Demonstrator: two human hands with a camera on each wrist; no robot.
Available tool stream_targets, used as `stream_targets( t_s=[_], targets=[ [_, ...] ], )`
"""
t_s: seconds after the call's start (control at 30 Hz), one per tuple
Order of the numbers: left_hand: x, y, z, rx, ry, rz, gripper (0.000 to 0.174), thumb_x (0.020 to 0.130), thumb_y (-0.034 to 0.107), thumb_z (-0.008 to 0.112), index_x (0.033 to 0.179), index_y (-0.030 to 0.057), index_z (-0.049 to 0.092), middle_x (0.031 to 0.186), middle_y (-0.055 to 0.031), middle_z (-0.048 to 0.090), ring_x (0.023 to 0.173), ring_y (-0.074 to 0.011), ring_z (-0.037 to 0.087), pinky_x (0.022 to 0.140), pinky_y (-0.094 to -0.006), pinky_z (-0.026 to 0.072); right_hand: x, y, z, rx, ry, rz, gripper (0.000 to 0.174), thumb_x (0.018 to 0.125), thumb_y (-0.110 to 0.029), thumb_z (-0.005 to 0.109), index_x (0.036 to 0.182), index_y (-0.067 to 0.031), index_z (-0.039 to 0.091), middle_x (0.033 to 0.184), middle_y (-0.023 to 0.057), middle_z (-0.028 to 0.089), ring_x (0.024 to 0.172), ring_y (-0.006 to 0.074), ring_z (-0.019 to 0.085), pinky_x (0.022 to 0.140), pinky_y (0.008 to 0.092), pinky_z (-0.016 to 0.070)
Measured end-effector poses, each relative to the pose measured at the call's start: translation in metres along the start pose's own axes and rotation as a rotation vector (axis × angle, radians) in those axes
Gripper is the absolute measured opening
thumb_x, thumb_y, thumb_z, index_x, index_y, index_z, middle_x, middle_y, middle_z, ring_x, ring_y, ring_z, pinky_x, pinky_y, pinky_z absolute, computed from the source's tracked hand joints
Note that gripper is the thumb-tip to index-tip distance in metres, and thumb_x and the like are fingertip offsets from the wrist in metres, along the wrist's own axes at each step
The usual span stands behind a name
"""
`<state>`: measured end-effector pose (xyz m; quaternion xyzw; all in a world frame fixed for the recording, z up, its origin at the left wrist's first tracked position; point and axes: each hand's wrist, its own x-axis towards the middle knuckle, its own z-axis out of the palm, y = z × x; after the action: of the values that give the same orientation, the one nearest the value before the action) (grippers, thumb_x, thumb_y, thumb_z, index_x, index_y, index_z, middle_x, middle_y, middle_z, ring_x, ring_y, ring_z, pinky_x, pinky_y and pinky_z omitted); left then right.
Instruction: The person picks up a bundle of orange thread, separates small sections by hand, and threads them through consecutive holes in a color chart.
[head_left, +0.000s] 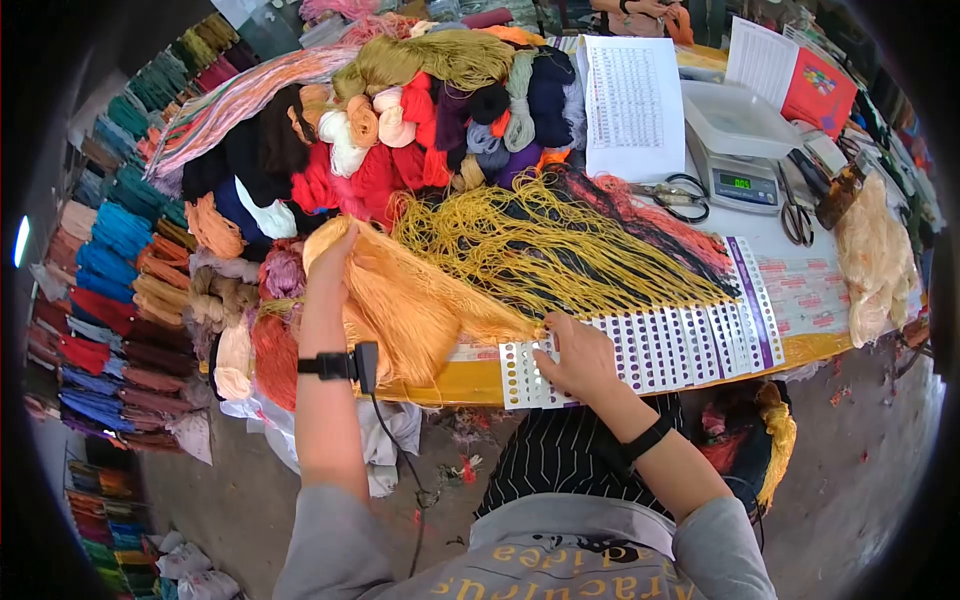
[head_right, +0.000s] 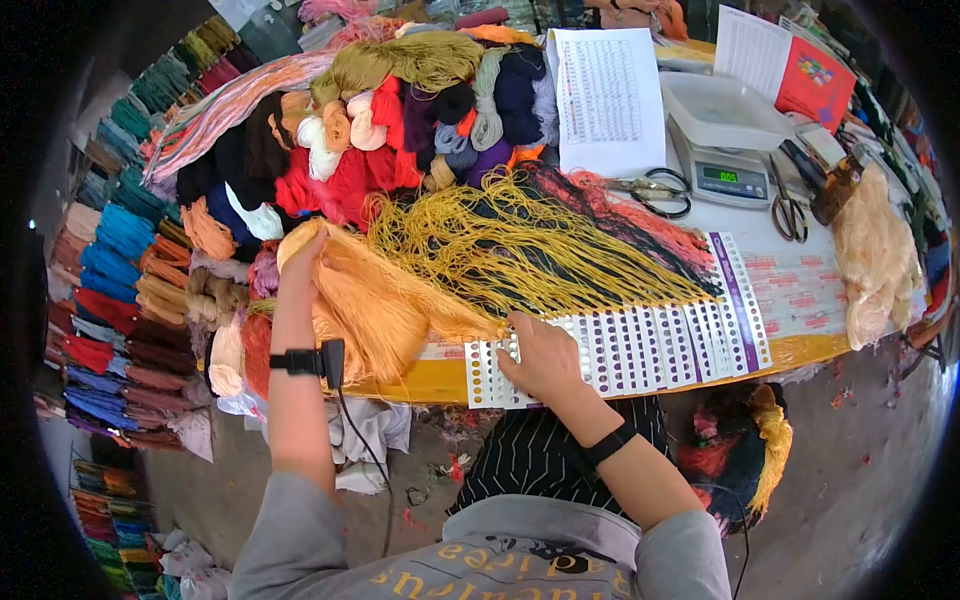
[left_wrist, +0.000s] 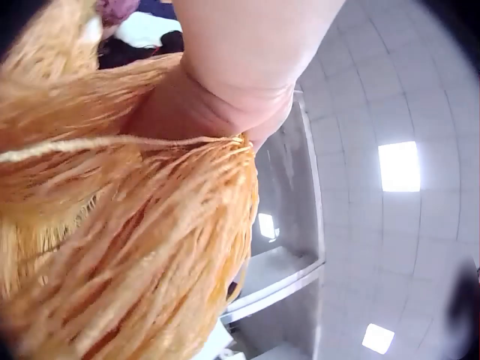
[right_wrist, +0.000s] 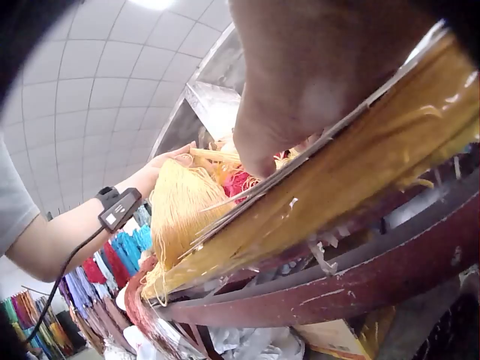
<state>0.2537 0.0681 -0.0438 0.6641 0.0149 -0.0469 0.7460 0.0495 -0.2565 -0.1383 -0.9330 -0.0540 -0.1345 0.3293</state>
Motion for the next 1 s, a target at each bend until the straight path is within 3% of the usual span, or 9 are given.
stream_targets(
  t_s=[0.07,0.17,0.3,0.37,0.47,0.53,0.63,0.77,1.0],
  targets=[
    [0.028,-0.008,-0.019,0.731,0.333,-0.068,0.035,0.088,0.034,0.056,0.105,0.0045,0.063,0.081,-0.0017,0.059,0.065,-0.0102,0.050,0.065,-0.0261,0.0424,0.001,0.000,-0.001,0.013,0.018,-0.023,0.044,0.071,-0.027,0.065,0.106,-0.0044,0.051,0.087,0.0131,0.062,0.073,0.0321,0.060,0.065,0.0404,0.0474],
    [0.000,-0.003,0.000,0.906,0.123,-0.315,0.055,0.090,0.050,0.044,0.106,0.0009,0.062,0.089,-0.0111,0.062,0.078,-0.0194,0.055,0.074,-0.0312,0.0439,0.000,0.002,-0.004,0.025,0.014,-0.042,0.041,0.075,-0.028,0.065,0.106,-0.0057,0.051,0.080,0.0105,0.061,0.069,0.0290,0.060,0.061,0.0387,0.0470],
    [-0.091,-0.006,0.078,-0.252,-0.415,-0.306,0.039,0.090,0.034,0.051,0.104,-0.0013,0.059,0.082,-0.0070,0.060,0.055,-0.0037,0.043,0.049,-0.0185,0.0361,0.002,0.004,-0.012,0.208,-0.135,0.131,0.035,0.077,-0.026,0.064,0.104,-0.0060,0.054,0.078,0.0080,0.061,0.066,0.0238,0.059,0.059,0.0348,0.0465],
    [-0.114,-0.015,0.113,-0.545,-0.545,-0.450,0.037,0.090,0.030,0.051,0.105,-0.0033,0.058,0.084,-0.0061,0.059,0.057,-0.0055,0.044,0.053,-0.0206,0.0387,0.004,0.003,-0.014,0.499,0.012,0.217,0.026,0.081,-0.020,0.064,0.101,-0.0046,0.058,0.079,0.0069,0.059,0.064,0.0191,0.056,0.059,0.0310,0.0454],
    [-0.128,-0.046,0.141,-0.510,-0.615,-0.477,0.034,0.090,0.025,0.051,0.104,-0.0051,0.058,0.100,-0.0121,0.058,0.062,-0.0097,0.051,0.058,-0.0218,0.0428,0.004,-0.017,-0.033,0.576,0.163,0.134,0.020,0.081,-0.011,0.063,0.099,-0.0027,0.059,0.082,0.0077,0.058,0.065,0.0171,0.054,0.059,0.0281,0.0448],
    [-0.139,-0.046,0.168,-0.454,-0.533,-0.437,0.031,0.089,0.021,0.051,0.106,-0.0033,0.059,0.118,-0.0117,0.053,0.093,-0.0167,0.057,0.080,-0.0287,0.0472,0.005,-0.032,-0.047,0.590,0.155,0.131,0.017,0.081,-0.007,0.062,0.098,-0.0020,0.059,0.084,0.0079,0.056,0.068,0.0166,0.054,0.060,0.0273,0.0444],
    [-0.151,-0.041,0.187,-0.410,-0.598,-0.420,0.030,0.090,0.019,0.051,0.109,-0.0021,0.058,0.126,-0.0092,0.049,0.115,-0.0199,0.049,0.095,-0.0330,0.0412,0.006,-0.043,-0.051,0.716,0.154,0.082,0.013,0.082,-0.006,0.062,0.094,-0.0015,0.059,0.081,0.0063,0.052,0.071,0.0158,0.052,0.060,0.0256,0.0426],
    [-0.157,-0.035,0.192,-0.340,-0.519,-0.469,0.031,0.090,0.019,0.050,0.111,-0.0020,0.058,0.127,-0.0090,0.049,0.117,-0.0192,0.046,0.098,-0.0336,0.0384,0.004,-0.032,-0.034,0.826,0.151,0.046,0.012,0.082,-0.006,0.061,0.093,-0.0008,0.058,0.081,0.0062,0.052,0.070,0.0141,0.051,0.060,0.0233,0.0410],
    [-0.146,-0.044,0.182,-0.484,-0.470,-0.503,0.036,0.093,0.024,0.047,0.119,-0.0009,0.051,0.114,-0.0122,0.056,0.099,-0.0183,0.057,0.086,-0.0318,0.0463,-0.001,-0.037,-0.052,1.122,-0.006,0.252,0.009,0.092,-0.010,0.049,0.088,-0.0033,0.054,0.084,0.0033,0.056,0.065,0.0077,0.050,0.058,0.0201,0.0375]
  ],
)
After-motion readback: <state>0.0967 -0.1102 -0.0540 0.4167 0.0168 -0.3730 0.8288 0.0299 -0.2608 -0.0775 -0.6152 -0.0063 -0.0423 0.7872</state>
